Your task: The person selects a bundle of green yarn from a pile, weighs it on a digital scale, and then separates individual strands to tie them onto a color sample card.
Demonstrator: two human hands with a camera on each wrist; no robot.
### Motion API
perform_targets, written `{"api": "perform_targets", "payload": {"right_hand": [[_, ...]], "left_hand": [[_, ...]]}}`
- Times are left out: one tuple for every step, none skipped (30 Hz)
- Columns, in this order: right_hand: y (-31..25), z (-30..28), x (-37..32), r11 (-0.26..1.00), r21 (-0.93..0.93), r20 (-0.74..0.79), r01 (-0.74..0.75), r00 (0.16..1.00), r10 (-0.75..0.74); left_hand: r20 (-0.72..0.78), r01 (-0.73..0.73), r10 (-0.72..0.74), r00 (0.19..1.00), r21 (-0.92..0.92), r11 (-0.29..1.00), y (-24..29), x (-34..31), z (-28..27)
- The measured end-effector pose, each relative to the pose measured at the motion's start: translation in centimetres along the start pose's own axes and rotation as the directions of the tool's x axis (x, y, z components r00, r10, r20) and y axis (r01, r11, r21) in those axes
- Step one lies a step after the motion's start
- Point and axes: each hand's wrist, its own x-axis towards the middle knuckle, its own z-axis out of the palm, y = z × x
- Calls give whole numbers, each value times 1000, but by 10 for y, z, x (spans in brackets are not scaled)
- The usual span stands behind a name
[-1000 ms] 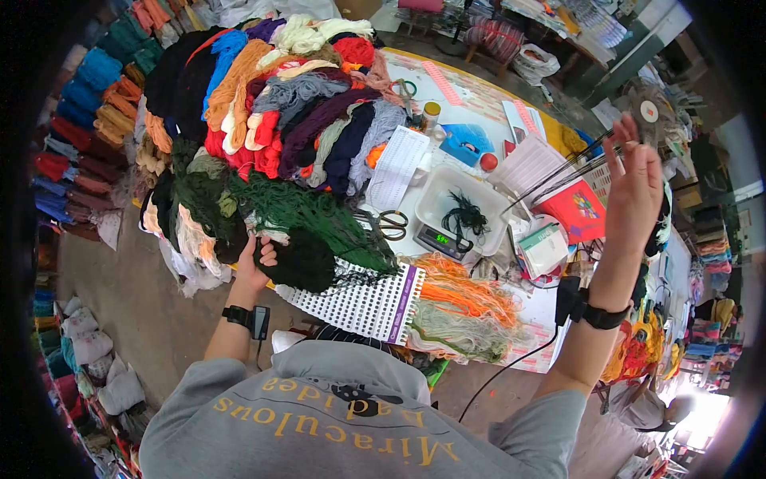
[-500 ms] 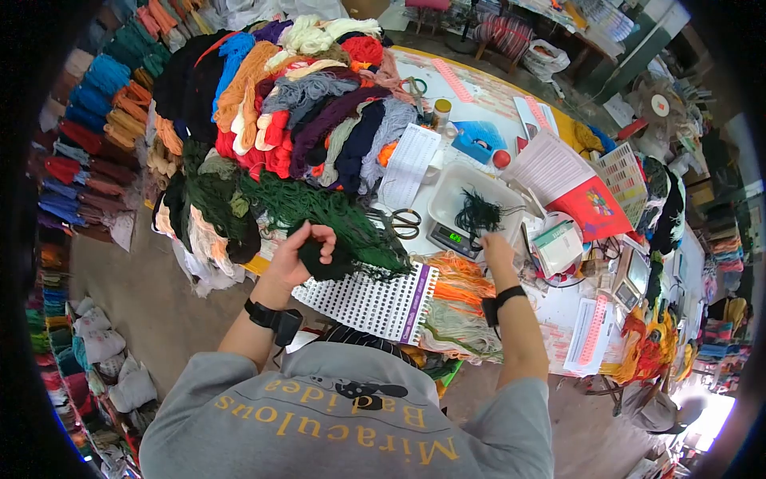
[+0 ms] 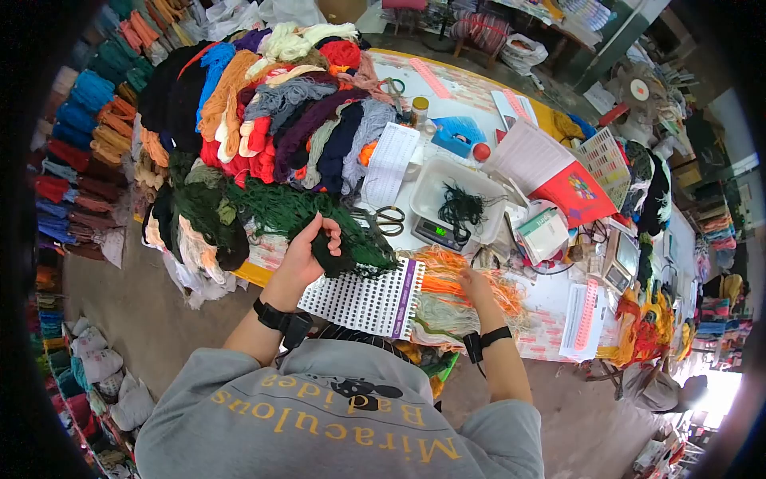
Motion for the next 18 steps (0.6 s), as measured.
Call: {"api": "perform_targets", "payload": {"right_hand": [[-3,3,0,1000,5,0,5,1000,-5],[-5,7,-2,988,97,84,-118,990,110],[-12,9,-3,953,176,179,-245,960,214],[-17,9,-3,953,182,181,-243,961,211],[-22,6,-3,973,117,171,-201,969,180],[-26,5,-3,986,49,161,-157,976,148],[-19,11,1,986,51,161,-156,976,146],[-10,18,7,987,72,140,-141,982,130],[-12,20,9,988,92,119,-124,987,113],[-12,20,12,988,92,121,-121,987,109],[-13,20,16,978,134,131,-159,981,142],[-12,21,20,965,175,143,-198,974,174],[-9,24,22,965,174,145,-195,975,171],[-7,27,26,962,215,114,-166,983,144],[0,31,31,957,255,81,-136,990,119],[6,36,36,957,255,83,-135,990,117],[12,40,41,947,285,74,-148,988,132],[15,42,44,935,315,65,-161,987,148]], "left_hand": [[-1,-4,4,1000,5,1000,1,-1,1],[-5,-11,11,1000,12,1000,2,-3,1],[-9,-17,17,1000,19,1000,3,-5,0],[-12,-18,18,1000,24,1000,5,-8,-1],[-23,-19,19,1000,9,1000,6,-10,-3],[-32,-20,20,999,-8,1000,7,-11,-5],[-33,-21,21,999,-6,1000,8,-11,-8],[-32,-22,21,999,-19,1000,9,-11,-11],[-33,-24,23,999,-32,999,10,-12,-11],[-35,-28,26,999,-33,999,10,-14,-10],[-67,-40,39,997,-24,999,9,-15,-9],[-99,-53,51,994,-15,998,9,-16,-6],[-101,-57,55,993,-15,998,9,-17,-5],[-92,-61,58,994,-26,998,9,-18,-4],[-84,-65,62,995,-37,997,10,-19,-4],[-86,-68,65,994,-36,997,11,-20,-4],[-86,-55,50,995,-49,997,12,-21,-4],[-87,-41,36,996,-61,997,14,-22,-4]]}}
